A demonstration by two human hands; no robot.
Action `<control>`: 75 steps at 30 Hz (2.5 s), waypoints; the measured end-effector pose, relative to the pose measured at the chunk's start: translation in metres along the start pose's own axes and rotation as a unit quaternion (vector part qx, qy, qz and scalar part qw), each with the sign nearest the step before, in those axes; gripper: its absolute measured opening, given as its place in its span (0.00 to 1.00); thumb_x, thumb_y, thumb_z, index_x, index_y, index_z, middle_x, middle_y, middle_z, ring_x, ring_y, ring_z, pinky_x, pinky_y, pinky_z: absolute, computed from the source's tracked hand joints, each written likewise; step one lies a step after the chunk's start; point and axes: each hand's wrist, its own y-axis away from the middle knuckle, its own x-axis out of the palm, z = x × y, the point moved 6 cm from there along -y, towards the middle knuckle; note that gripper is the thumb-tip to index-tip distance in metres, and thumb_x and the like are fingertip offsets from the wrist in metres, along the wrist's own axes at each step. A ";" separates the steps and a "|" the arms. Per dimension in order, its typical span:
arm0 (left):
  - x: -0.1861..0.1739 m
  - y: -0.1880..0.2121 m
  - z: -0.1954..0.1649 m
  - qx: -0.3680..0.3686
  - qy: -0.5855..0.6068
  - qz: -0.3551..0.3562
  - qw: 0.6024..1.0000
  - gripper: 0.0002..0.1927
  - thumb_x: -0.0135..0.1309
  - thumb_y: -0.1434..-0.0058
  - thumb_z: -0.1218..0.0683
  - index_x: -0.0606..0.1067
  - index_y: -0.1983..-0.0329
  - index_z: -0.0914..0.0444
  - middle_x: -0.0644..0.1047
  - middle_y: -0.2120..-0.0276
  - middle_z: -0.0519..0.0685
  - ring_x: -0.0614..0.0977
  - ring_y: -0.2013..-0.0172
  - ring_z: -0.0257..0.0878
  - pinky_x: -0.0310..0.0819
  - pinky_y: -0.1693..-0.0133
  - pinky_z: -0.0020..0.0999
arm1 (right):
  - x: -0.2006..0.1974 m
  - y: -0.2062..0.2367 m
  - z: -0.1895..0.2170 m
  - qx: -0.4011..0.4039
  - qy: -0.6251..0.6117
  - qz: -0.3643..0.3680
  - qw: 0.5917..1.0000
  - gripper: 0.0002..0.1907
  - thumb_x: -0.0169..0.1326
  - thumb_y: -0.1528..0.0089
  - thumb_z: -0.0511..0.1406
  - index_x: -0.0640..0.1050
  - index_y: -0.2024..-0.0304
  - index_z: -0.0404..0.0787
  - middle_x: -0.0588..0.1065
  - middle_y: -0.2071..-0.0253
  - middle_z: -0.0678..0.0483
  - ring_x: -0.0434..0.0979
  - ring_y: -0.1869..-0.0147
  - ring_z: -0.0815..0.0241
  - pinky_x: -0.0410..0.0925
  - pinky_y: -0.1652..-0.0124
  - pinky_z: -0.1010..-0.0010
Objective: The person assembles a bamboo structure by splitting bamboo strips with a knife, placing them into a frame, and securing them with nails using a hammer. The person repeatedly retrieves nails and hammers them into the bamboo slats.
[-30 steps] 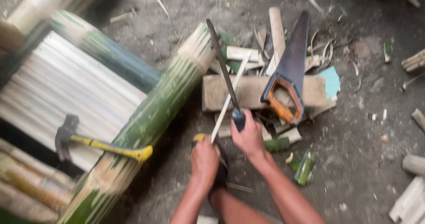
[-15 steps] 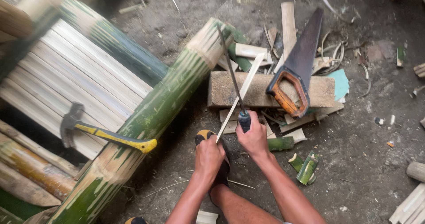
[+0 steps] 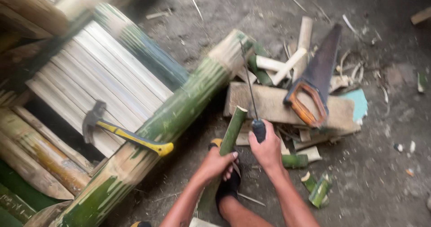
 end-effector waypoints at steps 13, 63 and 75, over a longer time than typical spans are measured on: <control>-0.200 0.196 -0.062 0.031 -0.249 -0.265 0.931 0.24 0.42 0.34 0.42 0.73 0.49 0.66 0.81 0.58 0.64 0.83 0.53 0.57 0.73 0.48 0.50 | 0.093 0.066 0.279 -0.261 -0.091 0.324 0.905 0.18 0.55 0.37 0.38 0.75 0.47 0.36 0.79 0.56 0.44 0.82 0.55 0.45 0.73 0.55 0.57; -0.237 0.445 0.259 0.114 0.121 -0.910 0.379 0.08 0.48 0.40 0.66 0.74 0.59 0.70 0.77 0.61 0.60 0.80 0.61 0.52 0.75 0.56 0.43 | 0.259 0.331 0.327 -0.308 0.081 0.708 0.630 0.20 0.48 0.33 0.46 0.75 0.55 0.35 0.75 0.75 0.49 0.73 0.74 0.59 0.69 0.71 0.63; -0.263 0.388 0.353 -0.181 0.038 -0.629 0.755 0.10 0.44 0.38 0.66 0.77 0.69 0.67 0.81 0.68 0.60 0.85 0.64 0.52 0.79 0.56 0.50 | 0.292 0.400 0.340 -0.395 0.164 0.740 0.519 0.21 0.52 0.38 0.47 0.77 0.60 0.34 0.75 0.77 0.50 0.73 0.75 0.60 0.67 0.72 0.63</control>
